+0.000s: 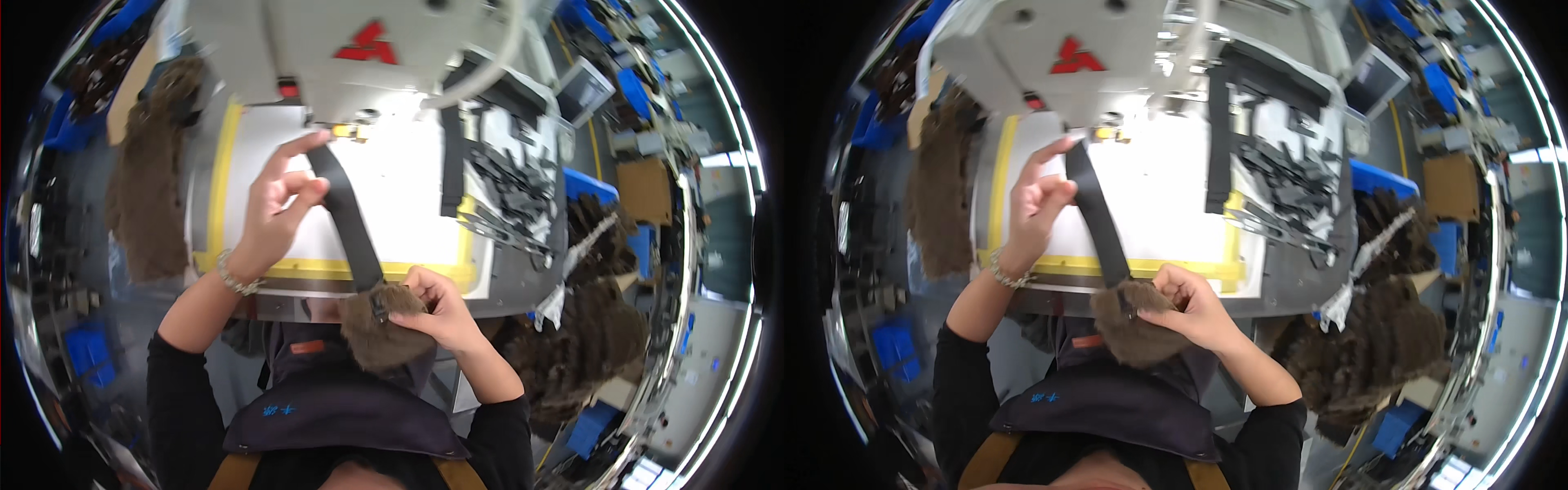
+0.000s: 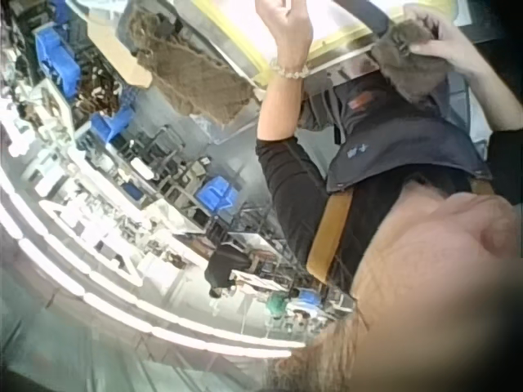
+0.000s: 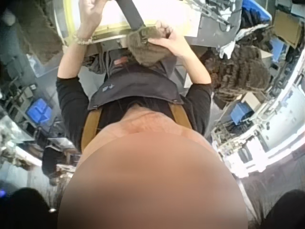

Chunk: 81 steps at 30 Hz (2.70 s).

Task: Attaching leather straps to fur components using an industrial sewing machine and organizing finished parts.

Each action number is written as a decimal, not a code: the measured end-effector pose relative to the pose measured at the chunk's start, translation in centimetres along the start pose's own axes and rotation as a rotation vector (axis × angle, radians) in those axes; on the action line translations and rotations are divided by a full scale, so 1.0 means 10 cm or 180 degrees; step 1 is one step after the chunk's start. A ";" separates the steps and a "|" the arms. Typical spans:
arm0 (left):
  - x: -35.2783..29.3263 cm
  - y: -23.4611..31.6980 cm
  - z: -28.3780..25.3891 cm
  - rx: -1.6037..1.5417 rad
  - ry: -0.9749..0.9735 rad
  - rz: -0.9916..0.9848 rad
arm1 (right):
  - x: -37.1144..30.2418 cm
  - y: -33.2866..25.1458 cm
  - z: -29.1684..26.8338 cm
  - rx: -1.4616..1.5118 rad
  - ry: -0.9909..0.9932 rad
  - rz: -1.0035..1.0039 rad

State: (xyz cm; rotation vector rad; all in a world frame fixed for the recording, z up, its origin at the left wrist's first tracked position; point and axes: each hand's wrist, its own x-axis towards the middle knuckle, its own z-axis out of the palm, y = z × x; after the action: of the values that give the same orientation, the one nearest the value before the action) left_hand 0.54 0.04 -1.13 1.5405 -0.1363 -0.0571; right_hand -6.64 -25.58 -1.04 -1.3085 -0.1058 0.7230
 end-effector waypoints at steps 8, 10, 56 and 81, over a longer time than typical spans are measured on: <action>-0.11 -0.18 -0.03 0.0298 -0.0223 0.0311 | -1.39 -0.71 -0.45 -0.0760 0.3167 -0.1795; -0.11 -0.18 0.01 0.0236 -0.0288 0.0331 | -2.18 -0.99 -1.07 -0.1389 0.4124 -0.2580; 1.02 -0.27 1.11 0.1968 -0.1022 0.1379 | 0.75 -0.75 -1.21 -0.2442 0.0883 -0.1099; 1.13 -0.17 0.89 0.0703 -0.1533 -0.0237 | 0.91 -0.49 -1.19 -0.1374 0.0844 -0.1091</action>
State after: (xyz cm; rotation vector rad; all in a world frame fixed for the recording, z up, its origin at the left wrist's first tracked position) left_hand 10.74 -10.19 -2.03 1.7286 -0.4797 -0.4869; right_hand 8.00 -31.09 -3.01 -1.7323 -0.2755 0.2334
